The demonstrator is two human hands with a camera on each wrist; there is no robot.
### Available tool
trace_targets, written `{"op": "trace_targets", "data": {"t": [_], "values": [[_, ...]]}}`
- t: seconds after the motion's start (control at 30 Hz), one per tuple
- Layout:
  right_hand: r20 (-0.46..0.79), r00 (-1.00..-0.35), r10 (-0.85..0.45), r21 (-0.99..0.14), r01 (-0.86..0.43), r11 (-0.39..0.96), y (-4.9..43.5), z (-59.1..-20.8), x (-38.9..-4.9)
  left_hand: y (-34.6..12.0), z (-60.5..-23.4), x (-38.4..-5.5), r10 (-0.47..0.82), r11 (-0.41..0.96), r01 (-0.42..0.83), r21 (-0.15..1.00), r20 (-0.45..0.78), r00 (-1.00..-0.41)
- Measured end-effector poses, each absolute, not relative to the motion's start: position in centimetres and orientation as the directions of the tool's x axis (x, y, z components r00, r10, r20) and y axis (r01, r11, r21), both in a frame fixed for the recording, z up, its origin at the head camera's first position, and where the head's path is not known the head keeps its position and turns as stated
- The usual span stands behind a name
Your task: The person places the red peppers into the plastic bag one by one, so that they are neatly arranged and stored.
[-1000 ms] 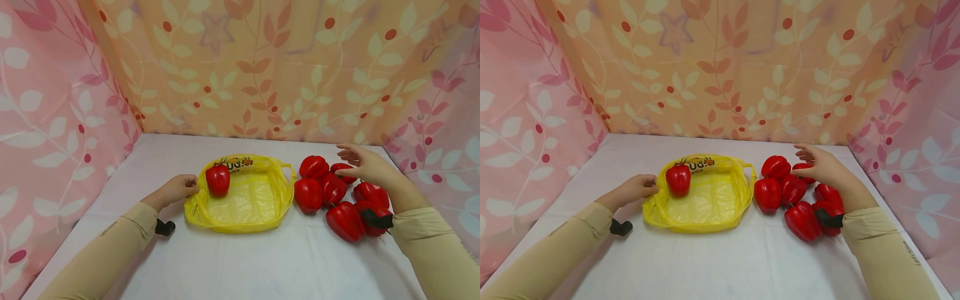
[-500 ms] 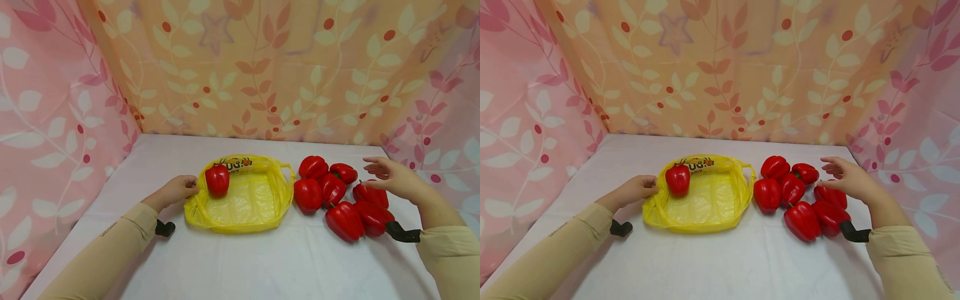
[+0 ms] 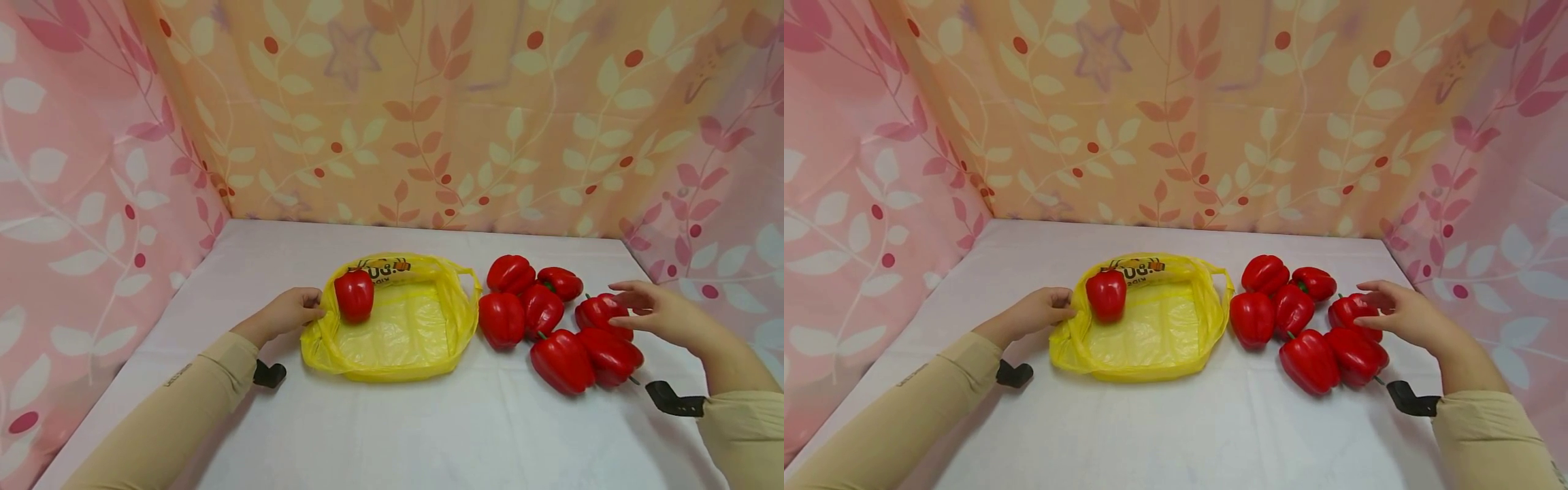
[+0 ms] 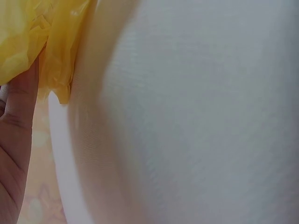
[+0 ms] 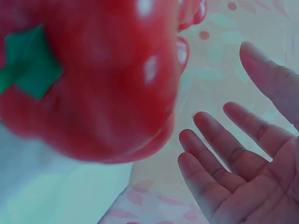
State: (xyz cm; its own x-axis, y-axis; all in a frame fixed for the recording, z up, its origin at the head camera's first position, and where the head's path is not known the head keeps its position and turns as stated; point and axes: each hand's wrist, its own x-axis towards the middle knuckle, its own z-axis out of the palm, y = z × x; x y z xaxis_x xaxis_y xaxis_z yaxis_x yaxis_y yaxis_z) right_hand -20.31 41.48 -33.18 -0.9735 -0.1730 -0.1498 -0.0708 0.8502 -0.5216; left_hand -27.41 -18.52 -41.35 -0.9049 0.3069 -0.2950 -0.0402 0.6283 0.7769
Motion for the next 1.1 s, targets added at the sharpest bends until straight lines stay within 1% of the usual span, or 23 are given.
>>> {"op": "trace_targets", "data": {"t": [0.23, 0.63, 1.1], "values": [[-0.172, -0.974, -0.150, -0.522, -0.040, 0.852, 42.9, -34.5, -20.5, -18.5, -41.6, -27.4, 0.327, 0.620, -0.010, 0.784, -0.269, -0.906], [-0.190, -0.971, -0.149, -0.532, -0.026, 0.847, 44.4, -36.6, -20.7, -18.4, -41.6, -27.4, 0.310, 0.627, -0.024, 0.778, -0.278, -0.909], [-0.168, -0.956, -0.240, -0.521, -0.120, 0.845, 44.9, -37.5, -21.5, -18.4, -41.6, -27.4, 0.312, 0.625, -0.029, 0.780, -0.284, -0.907]]}}
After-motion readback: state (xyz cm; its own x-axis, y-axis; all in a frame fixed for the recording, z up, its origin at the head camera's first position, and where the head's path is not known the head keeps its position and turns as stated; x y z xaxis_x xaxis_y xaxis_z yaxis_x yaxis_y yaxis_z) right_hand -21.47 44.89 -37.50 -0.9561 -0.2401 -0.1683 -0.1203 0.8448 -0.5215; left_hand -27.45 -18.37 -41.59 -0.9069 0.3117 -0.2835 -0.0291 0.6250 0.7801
